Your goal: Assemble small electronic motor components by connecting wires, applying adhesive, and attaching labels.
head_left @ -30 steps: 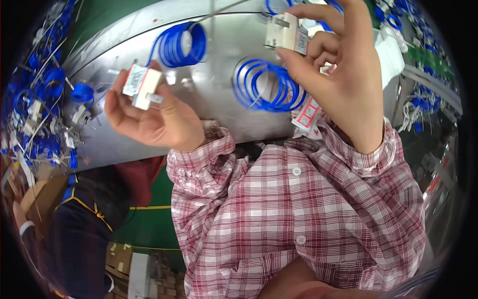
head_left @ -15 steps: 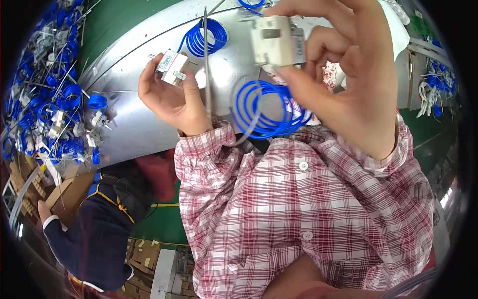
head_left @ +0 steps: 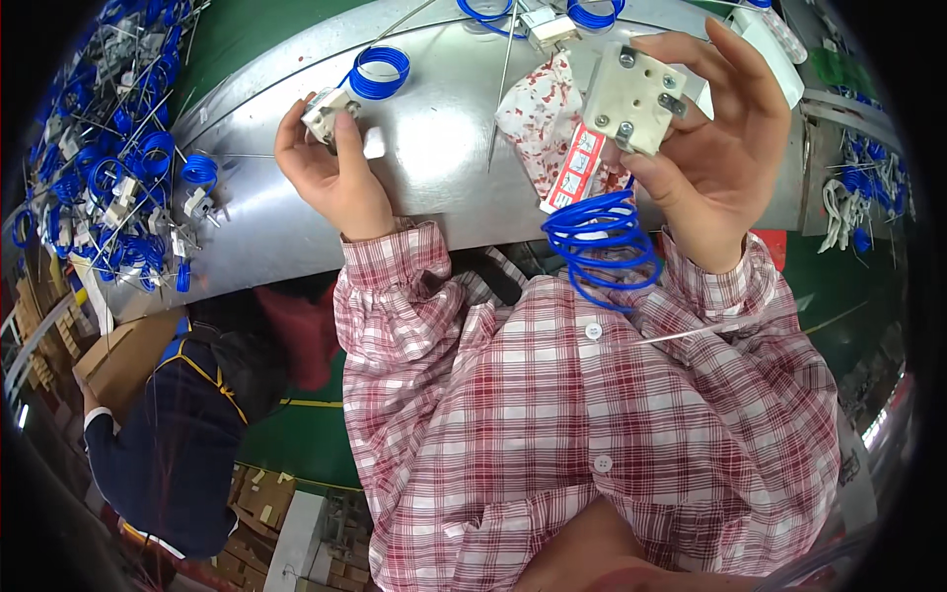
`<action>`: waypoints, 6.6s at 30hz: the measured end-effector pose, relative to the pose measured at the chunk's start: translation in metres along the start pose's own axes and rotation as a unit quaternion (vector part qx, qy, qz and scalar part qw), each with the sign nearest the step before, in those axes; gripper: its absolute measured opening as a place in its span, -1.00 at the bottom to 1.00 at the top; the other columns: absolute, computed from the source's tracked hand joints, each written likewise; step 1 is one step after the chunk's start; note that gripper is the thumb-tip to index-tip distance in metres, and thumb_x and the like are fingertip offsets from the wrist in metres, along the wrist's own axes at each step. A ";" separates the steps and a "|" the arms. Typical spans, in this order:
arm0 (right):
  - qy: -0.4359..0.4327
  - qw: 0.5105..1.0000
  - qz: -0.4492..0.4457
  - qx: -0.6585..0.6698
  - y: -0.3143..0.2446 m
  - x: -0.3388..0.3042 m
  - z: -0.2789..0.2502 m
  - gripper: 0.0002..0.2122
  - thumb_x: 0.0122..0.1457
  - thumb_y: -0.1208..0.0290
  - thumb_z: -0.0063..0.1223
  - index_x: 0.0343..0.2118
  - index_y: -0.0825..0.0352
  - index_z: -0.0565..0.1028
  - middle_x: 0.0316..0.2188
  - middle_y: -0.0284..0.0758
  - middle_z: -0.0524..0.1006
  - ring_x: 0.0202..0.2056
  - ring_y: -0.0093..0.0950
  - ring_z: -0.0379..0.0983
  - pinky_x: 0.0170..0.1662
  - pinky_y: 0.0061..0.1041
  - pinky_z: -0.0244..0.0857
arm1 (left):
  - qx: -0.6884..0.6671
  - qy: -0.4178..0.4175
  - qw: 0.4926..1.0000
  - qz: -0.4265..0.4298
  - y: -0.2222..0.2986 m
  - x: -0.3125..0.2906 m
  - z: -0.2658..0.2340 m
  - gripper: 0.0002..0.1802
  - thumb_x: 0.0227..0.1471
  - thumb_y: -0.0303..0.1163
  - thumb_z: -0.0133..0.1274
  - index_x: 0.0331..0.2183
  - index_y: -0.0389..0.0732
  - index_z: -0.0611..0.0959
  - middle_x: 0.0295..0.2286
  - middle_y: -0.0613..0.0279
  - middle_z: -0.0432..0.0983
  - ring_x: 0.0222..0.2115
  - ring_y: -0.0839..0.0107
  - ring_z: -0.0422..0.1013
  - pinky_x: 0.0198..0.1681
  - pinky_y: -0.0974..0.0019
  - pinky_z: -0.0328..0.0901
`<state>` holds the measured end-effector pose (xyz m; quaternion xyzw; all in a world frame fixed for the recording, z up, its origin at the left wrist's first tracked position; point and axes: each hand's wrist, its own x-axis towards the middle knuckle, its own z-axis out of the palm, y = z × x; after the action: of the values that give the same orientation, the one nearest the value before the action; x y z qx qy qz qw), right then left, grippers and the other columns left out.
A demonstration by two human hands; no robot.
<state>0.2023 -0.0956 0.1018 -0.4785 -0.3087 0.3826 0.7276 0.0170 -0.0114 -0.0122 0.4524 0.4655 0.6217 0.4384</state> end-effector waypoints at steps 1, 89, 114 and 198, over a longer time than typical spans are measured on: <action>-0.114 0.989 -0.063 -0.070 0.005 0.012 -0.030 -0.31 -0.11 0.65 0.14 0.09 0.41 0.03 -0.11 -0.09 0.28 -0.17 -0.41 0.32 -0.23 -0.52 0.32 | -0.002 0.000 1.000 0.003 0.000 -0.001 0.002 -0.56 -0.03 -0.60 0.00 -0.08 -0.27 0.28 -0.13 0.10 0.26 -0.18 0.40 0.28 -0.16 0.41 0.26; -0.345 0.870 0.173 0.306 -0.002 0.080 -0.058 -0.39 0.10 0.30 -0.02 0.13 0.45 0.00 -0.11 -0.01 0.31 -0.54 -0.63 0.20 -0.53 -0.67 0.17 | -0.020 0.017 0.994 -0.107 0.008 -0.029 0.009 -0.64 0.05 -0.42 -0.04 -0.14 -0.27 0.23 -0.44 0.15 0.39 -0.65 0.55 0.27 -0.59 0.50 0.22; -0.086 0.947 -0.063 -0.302 -0.023 -0.064 -0.138 -0.41 0.05 0.65 -0.17 0.16 0.42 -0.09 -0.04 -0.05 0.32 -0.02 -0.34 0.31 0.02 -0.46 0.15 | -0.007 -0.352 0.927 -0.133 0.085 -0.163 0.158 -0.37 0.00 -0.64 -0.12 0.10 -0.32 0.05 -0.16 0.08 0.30 -0.29 0.49 0.32 -0.31 0.47 0.28; -0.024 0.786 -0.188 -0.588 0.046 -0.007 -0.192 -0.80 -0.11 0.49 0.17 -0.37 0.33 0.46 -0.38 -0.33 0.47 -0.21 -0.33 0.37 -0.20 -0.39 0.13 | 0.135 -0.336 0.932 -0.035 0.076 -0.105 0.166 -0.49 -0.25 -0.59 0.14 -0.17 -0.31 0.34 -0.35 0.17 0.38 -0.32 0.46 0.32 -0.23 0.42 0.22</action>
<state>0.3431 -0.1780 -0.0092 -0.7371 -0.5749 -0.0063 0.3552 0.1903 -0.0968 0.0723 0.6729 0.3860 0.3496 0.5254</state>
